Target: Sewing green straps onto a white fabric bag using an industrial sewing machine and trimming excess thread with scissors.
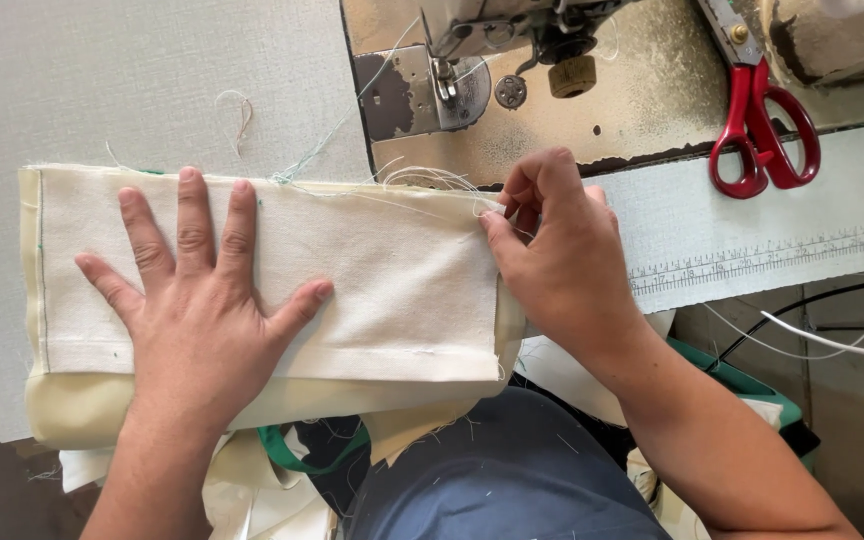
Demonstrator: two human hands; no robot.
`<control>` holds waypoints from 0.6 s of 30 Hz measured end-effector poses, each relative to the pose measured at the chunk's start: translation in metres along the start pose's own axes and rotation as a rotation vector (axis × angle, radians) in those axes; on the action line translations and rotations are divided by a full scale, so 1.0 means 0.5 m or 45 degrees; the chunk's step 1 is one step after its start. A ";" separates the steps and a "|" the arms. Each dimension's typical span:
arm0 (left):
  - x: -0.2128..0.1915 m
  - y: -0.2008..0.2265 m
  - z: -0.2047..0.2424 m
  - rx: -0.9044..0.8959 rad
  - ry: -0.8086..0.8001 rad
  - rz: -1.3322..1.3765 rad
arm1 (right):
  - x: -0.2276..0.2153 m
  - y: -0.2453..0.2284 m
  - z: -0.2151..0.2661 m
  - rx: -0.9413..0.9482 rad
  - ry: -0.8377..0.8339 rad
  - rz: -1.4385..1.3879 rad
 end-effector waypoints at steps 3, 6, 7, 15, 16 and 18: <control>0.001 -0.001 0.001 0.001 0.002 -0.002 | 0.002 0.001 0.000 -0.012 0.002 -0.004; 0.001 -0.002 -0.001 0.001 0.009 -0.010 | 0.002 0.010 0.003 -0.187 0.074 0.116; 0.001 -0.002 -0.001 -0.002 0.003 -0.013 | 0.002 0.011 0.007 -0.346 0.137 0.251; -0.001 0.000 -0.002 -0.014 -0.004 -0.014 | -0.013 0.034 0.067 -0.606 0.352 0.659; -0.002 0.001 -0.002 -0.013 -0.007 -0.015 | -0.015 0.034 0.072 -0.617 0.354 0.694; -0.001 0.003 0.000 -0.011 0.002 -0.015 | -0.015 0.037 0.073 -0.617 0.368 0.713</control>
Point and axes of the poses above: each hand's wrist, its own z-axis away from the middle knuckle, its own x-axis out of the palm, y = z × x, the point moved 4 cm from there along -z, towards the middle knuckle, and after that the axes turned 3 degrees about x, right-handed, at the moved point
